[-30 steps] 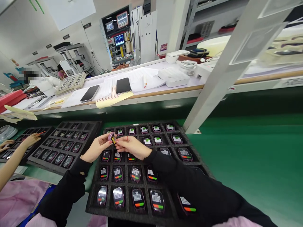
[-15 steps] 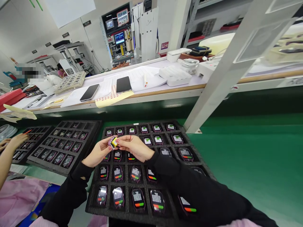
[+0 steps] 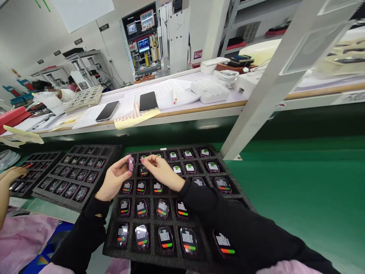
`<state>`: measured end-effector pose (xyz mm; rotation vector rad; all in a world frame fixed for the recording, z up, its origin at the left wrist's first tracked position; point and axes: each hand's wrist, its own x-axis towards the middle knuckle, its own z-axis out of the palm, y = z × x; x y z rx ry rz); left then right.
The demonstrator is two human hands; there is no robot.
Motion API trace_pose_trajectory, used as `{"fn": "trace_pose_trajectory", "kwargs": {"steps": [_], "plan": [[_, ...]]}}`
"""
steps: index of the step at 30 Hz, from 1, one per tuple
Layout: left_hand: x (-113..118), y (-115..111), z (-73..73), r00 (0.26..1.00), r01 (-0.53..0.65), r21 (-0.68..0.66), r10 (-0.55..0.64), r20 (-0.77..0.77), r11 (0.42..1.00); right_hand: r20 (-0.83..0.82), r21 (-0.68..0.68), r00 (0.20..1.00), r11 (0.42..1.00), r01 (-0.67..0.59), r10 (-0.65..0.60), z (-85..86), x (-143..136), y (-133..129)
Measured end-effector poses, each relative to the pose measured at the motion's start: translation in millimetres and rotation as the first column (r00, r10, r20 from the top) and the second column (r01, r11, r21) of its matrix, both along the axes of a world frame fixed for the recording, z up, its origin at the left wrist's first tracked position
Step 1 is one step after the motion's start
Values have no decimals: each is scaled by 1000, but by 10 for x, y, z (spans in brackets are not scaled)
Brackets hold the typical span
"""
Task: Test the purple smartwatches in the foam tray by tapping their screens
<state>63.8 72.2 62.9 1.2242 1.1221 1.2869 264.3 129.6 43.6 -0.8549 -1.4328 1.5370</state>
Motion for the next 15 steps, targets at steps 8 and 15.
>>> {"fn": "trace_pose_trajectory", "kwargs": {"steps": [8,15], "plan": [[-399,236,-317,958,-73,-87,45,-282,994,87,1,993,997,81,-80,-10,471,57],[-440,322,-486,867,7,-207,-109,-486,978,168,-29,985,999,35,-30,-94,641,29]]}}
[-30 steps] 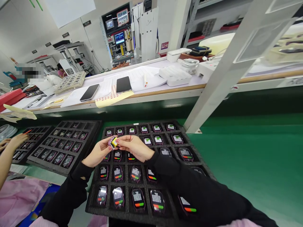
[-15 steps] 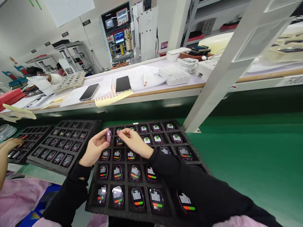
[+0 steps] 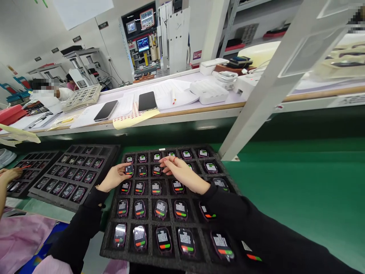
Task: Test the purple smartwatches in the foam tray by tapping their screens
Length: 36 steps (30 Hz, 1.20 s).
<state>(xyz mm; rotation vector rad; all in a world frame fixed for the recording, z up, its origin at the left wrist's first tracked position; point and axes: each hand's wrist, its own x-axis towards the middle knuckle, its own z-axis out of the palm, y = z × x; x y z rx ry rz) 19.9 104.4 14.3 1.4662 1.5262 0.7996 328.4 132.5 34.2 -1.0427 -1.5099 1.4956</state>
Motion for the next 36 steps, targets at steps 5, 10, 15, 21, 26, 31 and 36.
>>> {"fn": "trace_pose_trajectory", "kwargs": {"steps": [5,10,15,21,26,31,36], "plan": [[-51,109,-30,988,57,-68,-66,-140,996,33,20,999,999,-29,28,-26,62,28],[-71,190,-31,953,120,-101,-143,-268,988,113,105,993,993,-49,37,-107,114,79],[-116,191,34,911,197,-96,-219,-349,976,276,272,961,958,-85,7,-139,224,153],[-154,45,35,876,248,2,-223,-428,969,464,446,881,883,-146,-89,-113,438,149],[-71,-84,-69,857,230,121,-141,-496,966,554,530,829,800,-282,-75,-209,493,52],[-3,-152,-120,847,182,227,-36,-530,957,607,598,789,707,-378,-92,-251,459,-24],[41,-194,-89,855,139,306,42,-517,942,638,625,763,651,-431,-107,-224,471,-48]]}}
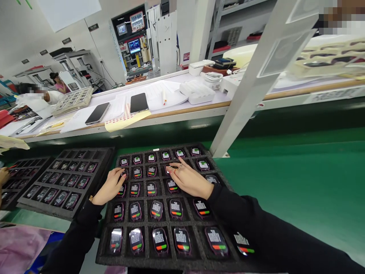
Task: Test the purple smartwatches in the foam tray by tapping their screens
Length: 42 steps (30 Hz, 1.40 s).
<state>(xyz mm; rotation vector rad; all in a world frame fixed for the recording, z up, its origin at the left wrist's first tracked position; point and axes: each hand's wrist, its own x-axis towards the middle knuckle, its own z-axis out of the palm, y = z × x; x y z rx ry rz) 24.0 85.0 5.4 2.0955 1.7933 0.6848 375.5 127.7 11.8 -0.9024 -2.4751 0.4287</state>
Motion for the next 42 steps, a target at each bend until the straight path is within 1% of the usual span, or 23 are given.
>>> {"fn": "trace_pose_trajectory", "kwargs": {"steps": [4,7,10,13,16,18,22,24,27,30,33,36,39,42], "plan": [[-11,-31,27,996,-73,74,70,46,995,-8,14,999,999,35,-34,54,98,18],[-120,-30,-17,979,-186,139,172,108,973,-17,6,997,997,76,-76,83,240,36],[-273,-21,-158,938,-319,170,284,197,932,-17,-14,992,992,124,-124,76,406,39],[-377,-28,-350,904,-375,147,325,279,915,-14,-36,988,987,156,-157,48,523,18],[-411,-43,-495,882,-367,86,318,347,926,-12,-55,987,986,157,-158,27,537,-16],[-417,-48,-539,871,-359,53,314,379,932,-13,-62,989,987,146,-147,19,497,-34],[-437,-47,-545,863,-348,26,310,399,937,-11,-61,993,992,113,-114,9,411,-34],[-450,-49,-537,863,-346,21,309,399,938,-17,-56,993,992,115,-116,8,417,-18],[-466,-55,-531,866,-338,16,304,396,941,-49,-36,983,984,174,-175,4,521,18],[-473,-57,-533,869,-335,15,303,392,942,-98,-6,960,965,262,-261,-24,695,42],[-473,-52,-542,868,-343,25,307,391,939,-163,29,923,933,358,-349,-101,847,23],[-477,-46,-555,867,-349,38,307,393,936,-229,59,882,898,436,-413,-207,925,-23],[-493,-39,-567,870,-346,45,302,390,937,-266,70,857,878,473,-441,-287,940,-47],[-508,-31,-572,873,-344,47,301,385,938,-272,64,854,877,475,-443,-313,933,-42]]}}
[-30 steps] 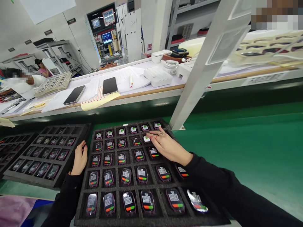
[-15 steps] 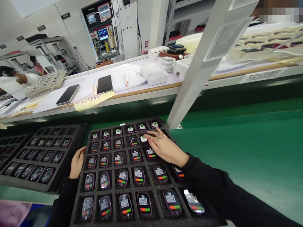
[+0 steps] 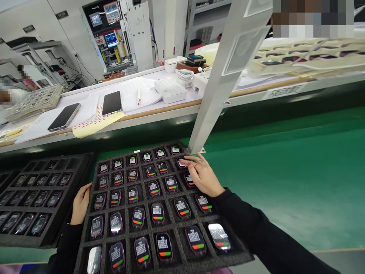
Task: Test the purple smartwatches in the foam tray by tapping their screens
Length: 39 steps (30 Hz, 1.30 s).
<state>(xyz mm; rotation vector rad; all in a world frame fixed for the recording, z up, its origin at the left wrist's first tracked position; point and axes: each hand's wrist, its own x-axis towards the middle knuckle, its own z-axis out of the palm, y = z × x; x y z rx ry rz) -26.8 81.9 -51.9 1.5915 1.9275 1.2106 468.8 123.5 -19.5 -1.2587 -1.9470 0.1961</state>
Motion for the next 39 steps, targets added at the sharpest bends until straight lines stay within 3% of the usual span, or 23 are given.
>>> {"fn": "trace_pose_trajectory", "kwargs": {"steps": [10,17,30,35,39], "plan": [[-20,4,-15,1000,-2,-10,1,-14,1000,-41,51,999,998,23,-21,93,66,1],[-35,20,-22,1000,-4,-1,4,-22,1000,20,-10,999,999,-37,38,177,39,275],[-58,0,-48,999,25,4,-25,-39,1000,103,-13,991,996,-88,88,-14,-30,676],[-67,4,-68,999,33,10,-33,-42,999,115,-9,988,995,-101,102,99,-47,673],[-75,6,-82,998,42,15,-41,-46,999,146,-52,968,979,-197,203,206,-201,656]]}}
